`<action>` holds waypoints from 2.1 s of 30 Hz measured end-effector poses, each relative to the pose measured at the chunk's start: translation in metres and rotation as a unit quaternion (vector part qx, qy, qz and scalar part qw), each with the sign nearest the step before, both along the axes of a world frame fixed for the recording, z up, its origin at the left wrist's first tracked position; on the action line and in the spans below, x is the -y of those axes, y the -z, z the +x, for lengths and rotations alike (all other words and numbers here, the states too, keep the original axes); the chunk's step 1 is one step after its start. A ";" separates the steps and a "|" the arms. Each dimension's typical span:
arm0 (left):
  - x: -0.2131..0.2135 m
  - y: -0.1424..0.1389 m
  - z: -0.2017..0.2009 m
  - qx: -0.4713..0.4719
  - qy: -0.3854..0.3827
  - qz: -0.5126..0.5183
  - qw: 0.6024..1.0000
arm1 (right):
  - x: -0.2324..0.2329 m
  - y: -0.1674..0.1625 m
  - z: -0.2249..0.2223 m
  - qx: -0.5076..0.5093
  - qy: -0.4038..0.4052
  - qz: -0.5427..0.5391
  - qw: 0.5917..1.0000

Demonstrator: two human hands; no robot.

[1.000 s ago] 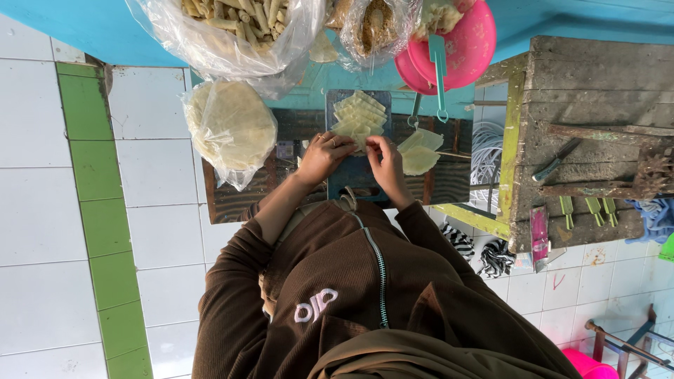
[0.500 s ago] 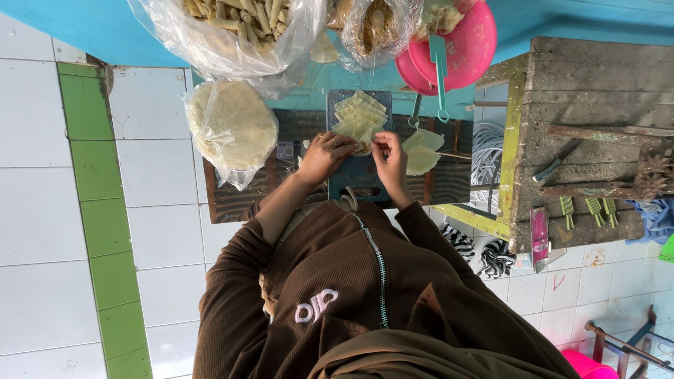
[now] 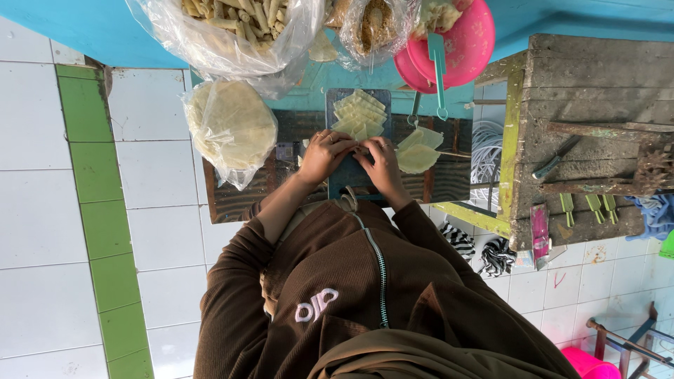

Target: The person folds thin round pastry sheets into triangular pieces and stacks the folded pieces on a cutting board, working through a pile of sheets one at a time. Folded pieces accumulate on the board next to bags of dough sticks and a bowl of filling.

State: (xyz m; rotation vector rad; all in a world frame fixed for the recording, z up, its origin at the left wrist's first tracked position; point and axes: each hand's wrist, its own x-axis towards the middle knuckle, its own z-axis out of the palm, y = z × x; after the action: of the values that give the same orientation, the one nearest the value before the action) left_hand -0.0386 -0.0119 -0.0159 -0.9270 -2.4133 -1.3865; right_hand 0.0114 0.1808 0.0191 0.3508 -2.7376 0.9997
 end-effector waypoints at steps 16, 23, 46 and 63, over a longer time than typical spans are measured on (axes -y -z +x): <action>-0.014 0.002 -0.001 0.096 -0.089 -0.004 0.991 | -0.008 0.011 -0.032 0.014 0.004 0.049 0.999; -0.013 0.008 -0.003 -0.010 -0.074 -0.106 0.991 | -0.015 0.021 -0.026 0.007 0.021 -0.033 0.999; -0.027 0.002 -0.002 -0.001 -0.130 -0.143 0.981 | -0.030 0.041 -0.035 0.138 0.088 -0.151 0.975; -0.015 -0.019 0.003 -0.064 -0.089 -0.116 0.987 | -0.021 0.000 -0.028 0.103 -0.011 -0.074 0.992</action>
State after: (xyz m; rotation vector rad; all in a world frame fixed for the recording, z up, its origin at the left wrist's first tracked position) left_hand -0.0354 0.0032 0.0034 -0.7986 -2.5227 -0.9710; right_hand -0.0163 0.2018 0.0186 0.2666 -2.8202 1.3051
